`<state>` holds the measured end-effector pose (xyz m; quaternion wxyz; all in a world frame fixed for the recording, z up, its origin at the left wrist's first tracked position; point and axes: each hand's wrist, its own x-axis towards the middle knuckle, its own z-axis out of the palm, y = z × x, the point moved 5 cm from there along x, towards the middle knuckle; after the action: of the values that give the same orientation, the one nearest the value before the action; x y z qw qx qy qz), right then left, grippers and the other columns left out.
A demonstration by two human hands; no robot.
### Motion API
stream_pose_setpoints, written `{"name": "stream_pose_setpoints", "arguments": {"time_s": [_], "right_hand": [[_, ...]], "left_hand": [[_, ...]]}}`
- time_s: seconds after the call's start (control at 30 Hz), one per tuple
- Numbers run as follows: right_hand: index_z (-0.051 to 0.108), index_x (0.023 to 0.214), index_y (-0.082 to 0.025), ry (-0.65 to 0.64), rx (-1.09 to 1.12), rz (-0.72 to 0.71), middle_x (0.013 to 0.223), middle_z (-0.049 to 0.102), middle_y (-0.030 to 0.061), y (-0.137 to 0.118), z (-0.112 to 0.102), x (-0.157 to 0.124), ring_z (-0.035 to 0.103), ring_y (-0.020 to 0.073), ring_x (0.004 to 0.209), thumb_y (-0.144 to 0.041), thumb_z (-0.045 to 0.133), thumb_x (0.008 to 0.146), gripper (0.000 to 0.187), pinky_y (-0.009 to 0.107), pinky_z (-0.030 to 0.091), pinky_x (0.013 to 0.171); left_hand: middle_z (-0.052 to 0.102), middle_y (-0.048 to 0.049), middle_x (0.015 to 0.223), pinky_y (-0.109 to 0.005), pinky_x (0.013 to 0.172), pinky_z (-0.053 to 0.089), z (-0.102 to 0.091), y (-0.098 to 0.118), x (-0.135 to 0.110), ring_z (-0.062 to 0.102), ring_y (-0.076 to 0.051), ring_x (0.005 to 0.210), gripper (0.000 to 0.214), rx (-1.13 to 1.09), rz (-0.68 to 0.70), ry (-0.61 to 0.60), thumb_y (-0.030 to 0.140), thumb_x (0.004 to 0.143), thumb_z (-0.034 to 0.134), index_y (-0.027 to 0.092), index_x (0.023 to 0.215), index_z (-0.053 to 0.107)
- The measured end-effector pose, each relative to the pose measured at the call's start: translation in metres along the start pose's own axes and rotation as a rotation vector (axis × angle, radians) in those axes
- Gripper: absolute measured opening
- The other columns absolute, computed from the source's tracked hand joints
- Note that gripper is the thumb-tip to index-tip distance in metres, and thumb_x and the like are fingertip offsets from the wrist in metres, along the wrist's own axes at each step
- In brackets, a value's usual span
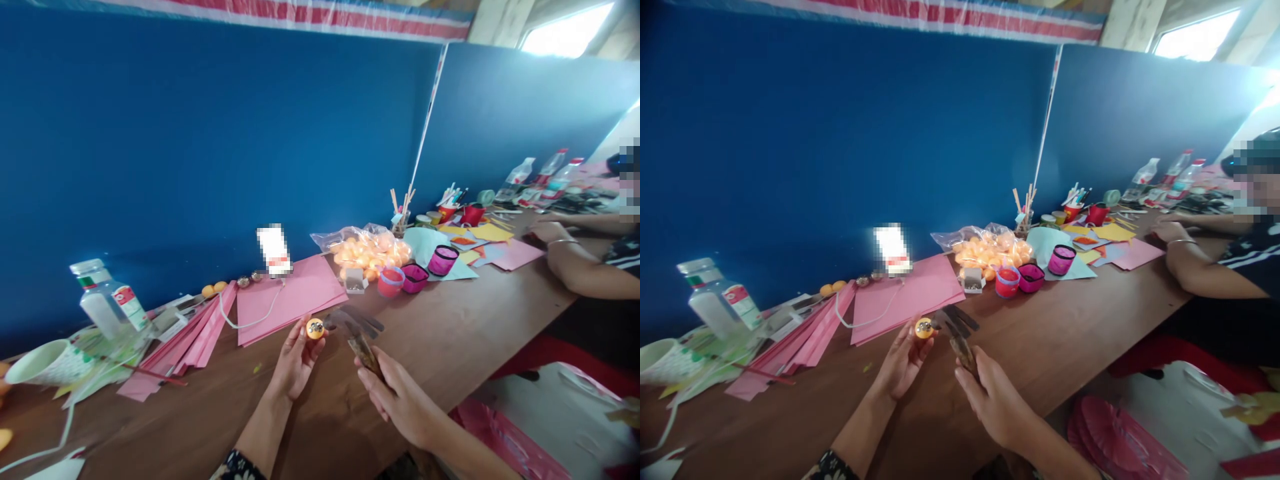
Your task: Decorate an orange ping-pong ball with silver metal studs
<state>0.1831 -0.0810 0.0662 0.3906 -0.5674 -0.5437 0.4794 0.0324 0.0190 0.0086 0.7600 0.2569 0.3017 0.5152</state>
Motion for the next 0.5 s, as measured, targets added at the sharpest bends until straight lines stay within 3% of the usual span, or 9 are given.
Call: {"name": "stream_pose_setpoints", "arguments": {"time_s": [0.3,0.5], "right_hand": [[0.045,0.095,-0.016,-0.029,0.027,0.012,0.053,0.038,-0.0068,-0.0002,0.0063,0.0006,0.034,0.0051,0.04,-0.045,0.035,0.085,0.032,0.017,0.03,0.038],[0.046,0.096,-0.016,-0.019,0.032,0.008,0.051,0.037,-0.007,-0.0056,0.0039,0.0014,0.036,0.0056,0.04,-0.044,0.037,0.084,0.032,0.017,0.031,0.04]], "left_hand": [[0.065,-0.0029,0.092,-0.019,0.073,0.049,-0.0008,-0.0035,0.0005,0.063,-0.012,0.079,0.052,0.054,-0.021,-0.036,0.017,0.064,0.067,0.024,0.114,0.053],[0.064,-0.0028,0.09,-0.019,0.07,0.049,0.0012,-0.0019,-0.0009,0.062,-0.012,0.078,0.048,0.051,0.002,-0.046,0.019,0.063,0.068,0.024,0.11,0.055]]}}
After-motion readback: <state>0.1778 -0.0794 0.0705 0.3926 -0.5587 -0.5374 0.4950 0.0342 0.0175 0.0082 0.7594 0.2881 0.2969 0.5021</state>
